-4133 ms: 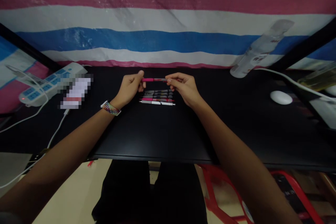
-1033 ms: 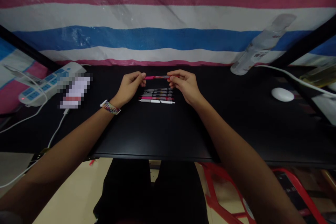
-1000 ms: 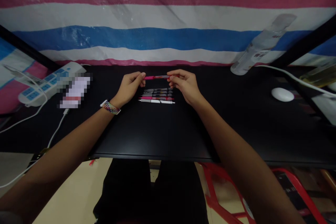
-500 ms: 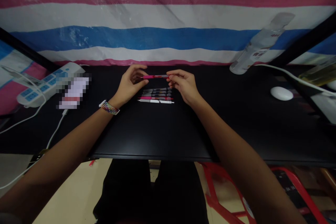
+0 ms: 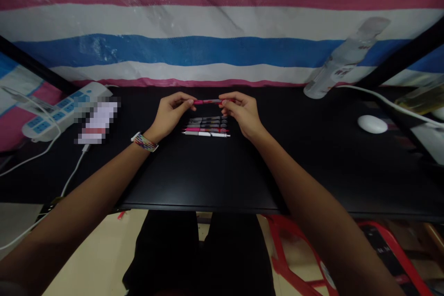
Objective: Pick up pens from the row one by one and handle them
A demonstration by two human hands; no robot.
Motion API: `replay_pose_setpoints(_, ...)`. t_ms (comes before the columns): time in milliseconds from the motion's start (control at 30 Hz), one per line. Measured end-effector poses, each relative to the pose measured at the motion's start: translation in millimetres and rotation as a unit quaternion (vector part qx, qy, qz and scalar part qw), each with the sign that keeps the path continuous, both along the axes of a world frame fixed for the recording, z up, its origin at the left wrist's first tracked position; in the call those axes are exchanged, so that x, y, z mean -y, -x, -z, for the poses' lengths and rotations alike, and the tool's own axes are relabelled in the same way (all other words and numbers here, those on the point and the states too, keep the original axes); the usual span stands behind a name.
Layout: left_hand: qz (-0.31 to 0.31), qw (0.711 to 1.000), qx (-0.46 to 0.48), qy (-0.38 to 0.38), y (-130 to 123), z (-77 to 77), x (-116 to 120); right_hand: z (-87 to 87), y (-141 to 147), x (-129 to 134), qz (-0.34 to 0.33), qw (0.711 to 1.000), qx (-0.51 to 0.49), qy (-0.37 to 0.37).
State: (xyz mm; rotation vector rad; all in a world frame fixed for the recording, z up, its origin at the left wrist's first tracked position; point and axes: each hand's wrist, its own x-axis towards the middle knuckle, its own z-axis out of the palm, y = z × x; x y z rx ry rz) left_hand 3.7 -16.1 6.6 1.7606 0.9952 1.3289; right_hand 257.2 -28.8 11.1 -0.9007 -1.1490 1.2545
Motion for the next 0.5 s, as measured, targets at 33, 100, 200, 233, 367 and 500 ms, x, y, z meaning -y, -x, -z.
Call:
replay_pose_setpoints(33, -0.003, 1.0, -0.004, 0.001, -0.1, 0.1, 0.1, 0.3, -0.3, -0.1, 0.0, 1.0, 0.0, 0.001)
replay_pose_setpoints(100, -0.008, 1.0, -0.018, 0.001, -0.3, -0.2, 0.5, 1.0, -1.2, -0.8, 0.0, 1.0, -0.003, 0.008)
replay_pose_setpoints(200, -0.019, 0.999, -0.036, -0.014, -0.3, -1.4, 1.6, 1.6, -2.0, -1.8, -0.003, 1.0, -0.007, 0.015)
replay_pose_setpoints(233, -0.023, 0.999, -0.039, -0.022, -0.3, -2.0, 2.1, 1.5, -1.9, -2.0, -0.003, 1.0, -0.009, 0.017)
replay_pose_setpoints(367, -0.033, 0.997, -0.042, -0.047, -0.9, -5.4, 4.7, -1.7, -1.2, -1.7, -0.01, 0.999, -0.027, 0.025)
replay_pose_setpoints(500, -0.015, 0.999, -0.012, -0.038, -2.8, -9.0, 6.5, -10.2, -2.9, 0.2, -0.058, 0.992, -0.089, 0.071)
